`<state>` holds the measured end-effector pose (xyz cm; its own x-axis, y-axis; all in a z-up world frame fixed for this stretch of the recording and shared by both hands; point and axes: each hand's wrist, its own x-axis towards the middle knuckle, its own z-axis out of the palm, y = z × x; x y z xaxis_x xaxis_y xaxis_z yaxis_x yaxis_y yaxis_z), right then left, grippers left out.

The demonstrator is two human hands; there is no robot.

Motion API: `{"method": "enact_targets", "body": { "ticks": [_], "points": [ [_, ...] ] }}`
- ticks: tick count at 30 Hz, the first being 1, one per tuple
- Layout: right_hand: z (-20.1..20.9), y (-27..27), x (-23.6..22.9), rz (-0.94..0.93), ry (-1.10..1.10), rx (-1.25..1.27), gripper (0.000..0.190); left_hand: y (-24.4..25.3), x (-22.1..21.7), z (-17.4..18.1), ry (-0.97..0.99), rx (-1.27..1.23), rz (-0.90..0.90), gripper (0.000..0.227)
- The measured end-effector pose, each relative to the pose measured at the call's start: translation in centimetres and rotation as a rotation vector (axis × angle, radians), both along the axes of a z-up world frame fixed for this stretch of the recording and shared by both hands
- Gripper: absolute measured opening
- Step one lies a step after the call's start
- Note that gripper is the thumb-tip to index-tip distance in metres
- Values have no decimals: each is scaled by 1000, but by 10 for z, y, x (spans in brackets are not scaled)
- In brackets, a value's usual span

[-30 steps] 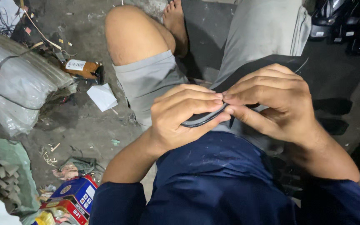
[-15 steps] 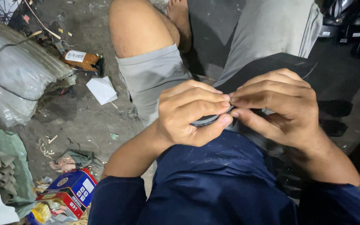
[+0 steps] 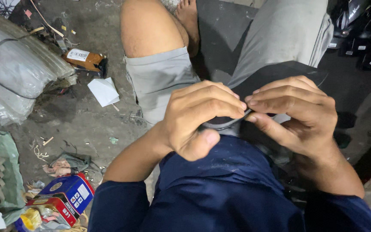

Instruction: The person assembles black sandals by attaching straps to the sole using a handheld prying tool. They repeatedly pick up sandals, align the straps, and use the tool to secure the components before placing the finished sandals on the floor.

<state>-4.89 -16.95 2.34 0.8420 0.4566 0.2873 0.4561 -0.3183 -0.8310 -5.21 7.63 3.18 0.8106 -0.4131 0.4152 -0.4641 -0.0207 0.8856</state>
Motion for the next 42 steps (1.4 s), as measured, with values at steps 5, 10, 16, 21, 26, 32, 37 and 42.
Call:
{"method": "enact_targets", "body": {
  "ticks": [5,10,16,21,26,32,37,42],
  "points": [
    [1,-3,-1,-6,17,13,17,8,-8,3,57,30,-26,31],
    [0,-1,-1,9,2,-16,17,8,-17,-4,85,19,12,28],
    [4,-1,-2,1,16,-45,17,11,-18,-7,119,-26,-38,30],
    [5,0,-1,-7,30,-39,19,17,-14,-4,119,-28,-51,41],
    [4,2,-1,0,26,-38,19,17,-13,-5,56,24,-21,40],
    [1,2,-2,-13,13,-52,19,13,-15,-11,49,46,-19,33],
    [0,1,-4,-10,9,-61,17,15,-21,-10,155,30,-52,29],
    [-2,3,-3,-5,-13,-75,17,15,-17,-7,148,31,-34,30]
  ]
}}
